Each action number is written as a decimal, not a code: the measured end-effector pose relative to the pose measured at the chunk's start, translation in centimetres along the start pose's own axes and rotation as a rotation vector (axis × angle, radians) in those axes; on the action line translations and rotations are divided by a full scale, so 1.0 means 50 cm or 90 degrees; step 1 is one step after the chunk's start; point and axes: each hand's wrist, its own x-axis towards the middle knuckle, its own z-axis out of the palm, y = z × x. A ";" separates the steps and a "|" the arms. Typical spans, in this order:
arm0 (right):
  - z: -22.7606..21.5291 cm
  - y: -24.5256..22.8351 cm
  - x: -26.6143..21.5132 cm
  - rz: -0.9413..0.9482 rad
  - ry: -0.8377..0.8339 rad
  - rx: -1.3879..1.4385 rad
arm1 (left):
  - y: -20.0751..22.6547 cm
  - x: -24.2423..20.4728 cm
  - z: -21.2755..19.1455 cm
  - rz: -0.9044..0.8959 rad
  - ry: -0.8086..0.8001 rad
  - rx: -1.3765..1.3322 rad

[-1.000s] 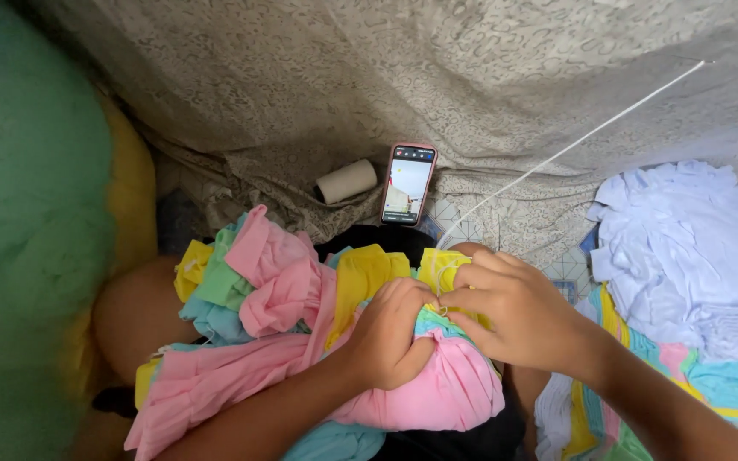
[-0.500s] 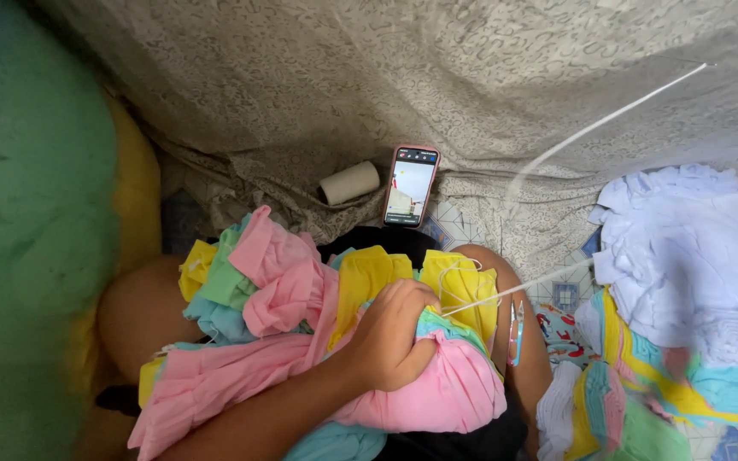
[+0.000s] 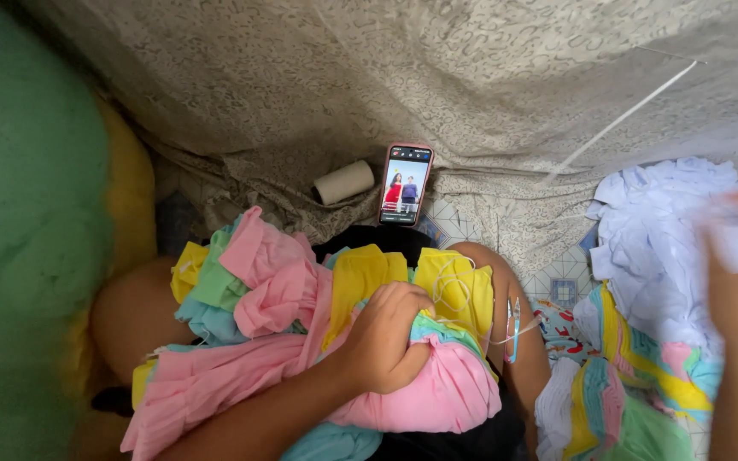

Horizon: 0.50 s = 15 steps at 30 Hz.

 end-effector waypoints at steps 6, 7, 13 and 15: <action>0.150 -0.368 -0.092 0.017 -0.460 0.361 | 0.003 -0.005 -0.002 0.022 0.013 0.011; 0.152 -0.371 -0.096 0.016 -0.461 0.361 | 0.005 -0.004 -0.003 0.021 0.014 0.012; 0.157 -0.374 -0.123 0.224 -0.549 0.379 | 0.014 0.002 -0.005 0.028 0.010 0.014; 0.156 -0.379 -0.120 0.186 -0.546 0.322 | 0.014 0.002 -0.005 0.025 0.009 0.020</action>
